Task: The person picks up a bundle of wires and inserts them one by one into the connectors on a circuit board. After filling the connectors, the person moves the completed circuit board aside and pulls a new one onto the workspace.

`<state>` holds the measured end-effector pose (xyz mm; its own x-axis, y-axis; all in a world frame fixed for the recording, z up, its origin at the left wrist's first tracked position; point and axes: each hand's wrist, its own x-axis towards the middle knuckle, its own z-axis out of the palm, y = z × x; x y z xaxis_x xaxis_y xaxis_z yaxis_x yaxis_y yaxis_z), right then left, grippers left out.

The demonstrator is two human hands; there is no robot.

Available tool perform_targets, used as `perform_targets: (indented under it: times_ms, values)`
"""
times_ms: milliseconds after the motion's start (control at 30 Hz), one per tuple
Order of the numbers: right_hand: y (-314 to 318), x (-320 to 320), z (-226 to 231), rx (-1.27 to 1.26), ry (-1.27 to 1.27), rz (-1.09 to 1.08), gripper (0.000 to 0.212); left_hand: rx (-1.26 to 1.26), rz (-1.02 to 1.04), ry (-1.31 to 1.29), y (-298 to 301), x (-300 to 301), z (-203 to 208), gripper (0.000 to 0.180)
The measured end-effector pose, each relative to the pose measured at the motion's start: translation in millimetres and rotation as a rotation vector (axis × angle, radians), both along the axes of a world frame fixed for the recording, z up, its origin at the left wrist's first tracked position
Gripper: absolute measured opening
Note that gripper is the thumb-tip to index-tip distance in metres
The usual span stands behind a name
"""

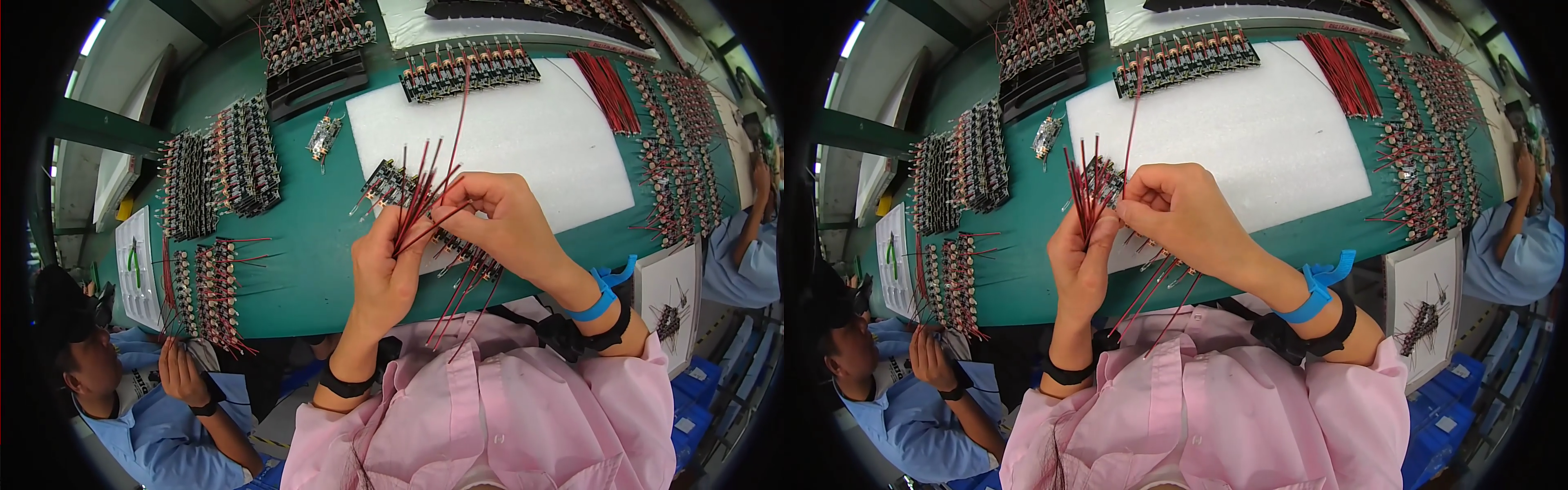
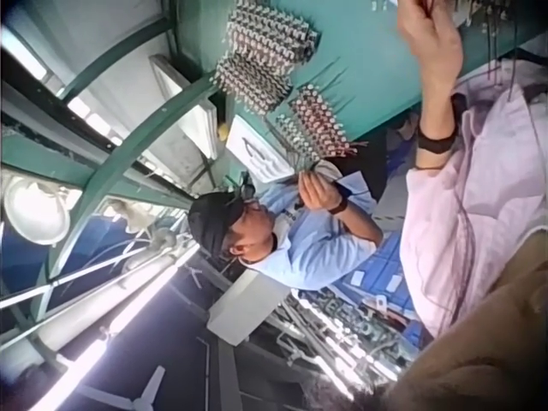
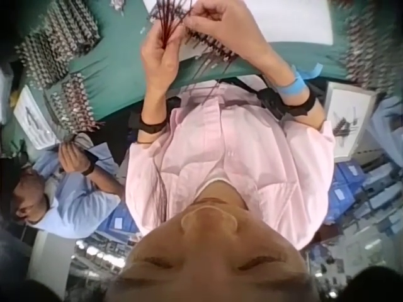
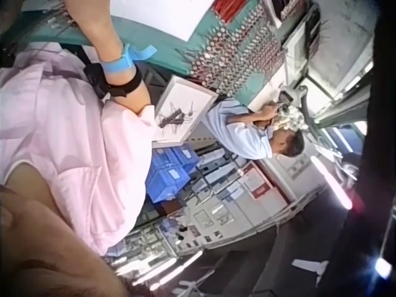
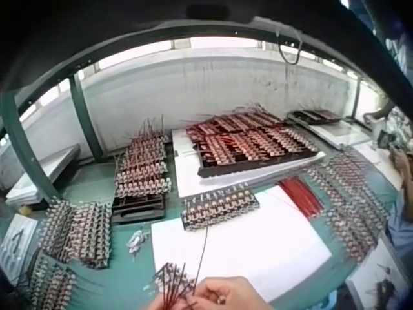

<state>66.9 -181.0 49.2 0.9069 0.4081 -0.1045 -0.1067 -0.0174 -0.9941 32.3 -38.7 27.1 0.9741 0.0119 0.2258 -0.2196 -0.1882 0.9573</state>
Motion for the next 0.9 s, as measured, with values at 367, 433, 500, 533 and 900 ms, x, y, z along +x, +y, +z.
perform_targets:
  times_ms: [367, 433, 500, 533, 900]
  values:
    - [-2.0, -5.5, -5.1, 0.016, 0.037, 0.013, 0.007, 0.004, 0.007, 0.05, 3.3, -6.7, 0.7, 0.008]
    - [-5.0, -4.2, -3.2, -0.041, 0.019, -0.023, 0.007, -0.028, 0.044, 0.044, 3.6, -8.9, 1.8, 0.008]
    - [-10.3, -2.2, -6.1, -0.076, 0.016, -0.047, 0.007, -0.02, 0.044, 0.031, 12.6, -11.5, -5.4, 0.012]
    - [-14.8, -0.7, -8.5, -0.157, -0.027, -0.065, 0.007, -0.01, 0.052, 0.012, 18.1, -13.2, -9.9, 0.016]
    - [-23.1, -3.3, -23.8, -0.441, -0.322, -0.149, 0.005, -0.35, 0.114, -0.15, 22.3, -22.3, -27.4, 0.039]
